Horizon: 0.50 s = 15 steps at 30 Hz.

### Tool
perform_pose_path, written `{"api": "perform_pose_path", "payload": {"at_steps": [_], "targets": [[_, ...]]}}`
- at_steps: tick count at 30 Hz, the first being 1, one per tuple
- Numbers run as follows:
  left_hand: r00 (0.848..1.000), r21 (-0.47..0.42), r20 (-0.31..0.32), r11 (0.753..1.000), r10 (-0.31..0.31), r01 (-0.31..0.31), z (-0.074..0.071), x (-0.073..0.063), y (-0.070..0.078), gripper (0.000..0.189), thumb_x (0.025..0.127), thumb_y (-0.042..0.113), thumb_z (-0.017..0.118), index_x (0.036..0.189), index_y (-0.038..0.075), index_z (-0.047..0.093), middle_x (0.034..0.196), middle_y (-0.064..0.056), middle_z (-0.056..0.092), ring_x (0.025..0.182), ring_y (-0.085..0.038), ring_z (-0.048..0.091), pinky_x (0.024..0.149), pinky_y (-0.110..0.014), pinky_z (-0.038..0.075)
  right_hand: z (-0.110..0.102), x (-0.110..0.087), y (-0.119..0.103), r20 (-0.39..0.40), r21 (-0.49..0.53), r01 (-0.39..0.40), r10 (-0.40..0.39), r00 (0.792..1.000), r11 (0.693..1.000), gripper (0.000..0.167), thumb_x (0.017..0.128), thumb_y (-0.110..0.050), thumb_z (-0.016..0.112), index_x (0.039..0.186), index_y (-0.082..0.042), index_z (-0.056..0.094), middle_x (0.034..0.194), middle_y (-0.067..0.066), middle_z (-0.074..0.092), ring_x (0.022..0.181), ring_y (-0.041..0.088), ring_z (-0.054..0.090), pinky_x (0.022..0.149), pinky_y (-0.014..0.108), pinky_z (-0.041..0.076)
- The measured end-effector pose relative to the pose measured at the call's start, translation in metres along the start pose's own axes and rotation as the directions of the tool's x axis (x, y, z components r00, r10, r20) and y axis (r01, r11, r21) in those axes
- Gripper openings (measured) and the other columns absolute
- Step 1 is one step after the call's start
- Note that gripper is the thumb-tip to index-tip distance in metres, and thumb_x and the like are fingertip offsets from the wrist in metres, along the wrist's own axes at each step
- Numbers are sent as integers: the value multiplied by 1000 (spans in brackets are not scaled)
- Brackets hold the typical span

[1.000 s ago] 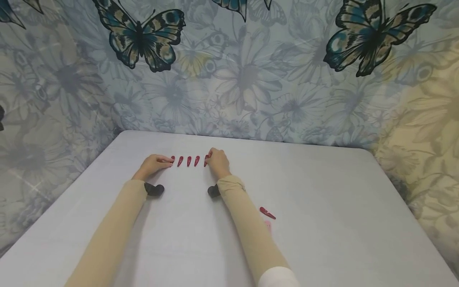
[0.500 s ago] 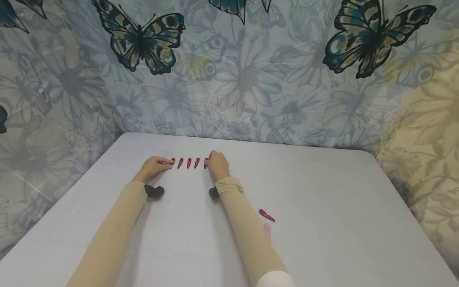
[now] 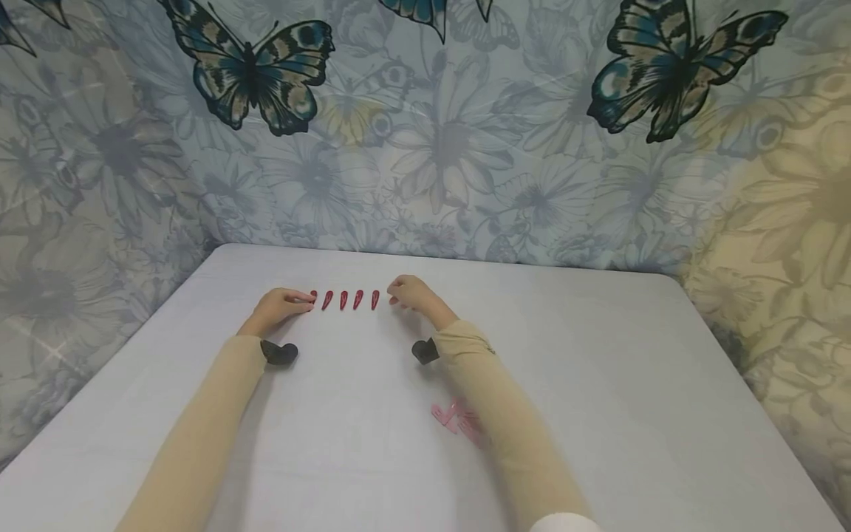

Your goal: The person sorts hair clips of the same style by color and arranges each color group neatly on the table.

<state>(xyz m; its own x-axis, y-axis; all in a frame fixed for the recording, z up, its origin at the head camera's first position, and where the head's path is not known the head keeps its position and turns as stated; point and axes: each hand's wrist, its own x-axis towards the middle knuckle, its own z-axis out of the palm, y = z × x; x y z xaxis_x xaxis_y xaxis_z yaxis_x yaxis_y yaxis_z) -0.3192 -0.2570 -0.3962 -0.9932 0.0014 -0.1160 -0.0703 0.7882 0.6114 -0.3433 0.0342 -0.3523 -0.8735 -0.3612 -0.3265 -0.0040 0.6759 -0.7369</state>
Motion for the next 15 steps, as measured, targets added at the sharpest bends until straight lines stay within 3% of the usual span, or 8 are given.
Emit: {"api": "perform_pose_path", "payload": {"at_steps": [3,7,15], "targets": [[1000,-6,1,1000,-1,1,-2,-1,2,40,93,29,66,127,6,65,143,-23,51,132,-42,47,111,-54,36,-11,-25,2,44,75,62,-65,997,995,37,104,-24,42,129,1,53,111,12,66,79,14,50,63,21,37],[1000,-23,8,1000,-2,2,-2,-2,3,41,93,28,65,128,6,64,144,-22,50,133,-41,45,112,-54,35,-19,-44,19,69,98,78,-85,994,992,38,103,-27,45,127,2,54,109,12,65,74,12,46,63,22,36],[999,-30,24,999,-24,25,1,0,0,42,93,31,65,127,8,64,145,-22,49,134,-42,45,113,-55,33,-23,-81,67,118,-2,118,-117,986,993,33,101,-26,50,118,1,57,96,9,66,70,12,45,60,23,35]]}}
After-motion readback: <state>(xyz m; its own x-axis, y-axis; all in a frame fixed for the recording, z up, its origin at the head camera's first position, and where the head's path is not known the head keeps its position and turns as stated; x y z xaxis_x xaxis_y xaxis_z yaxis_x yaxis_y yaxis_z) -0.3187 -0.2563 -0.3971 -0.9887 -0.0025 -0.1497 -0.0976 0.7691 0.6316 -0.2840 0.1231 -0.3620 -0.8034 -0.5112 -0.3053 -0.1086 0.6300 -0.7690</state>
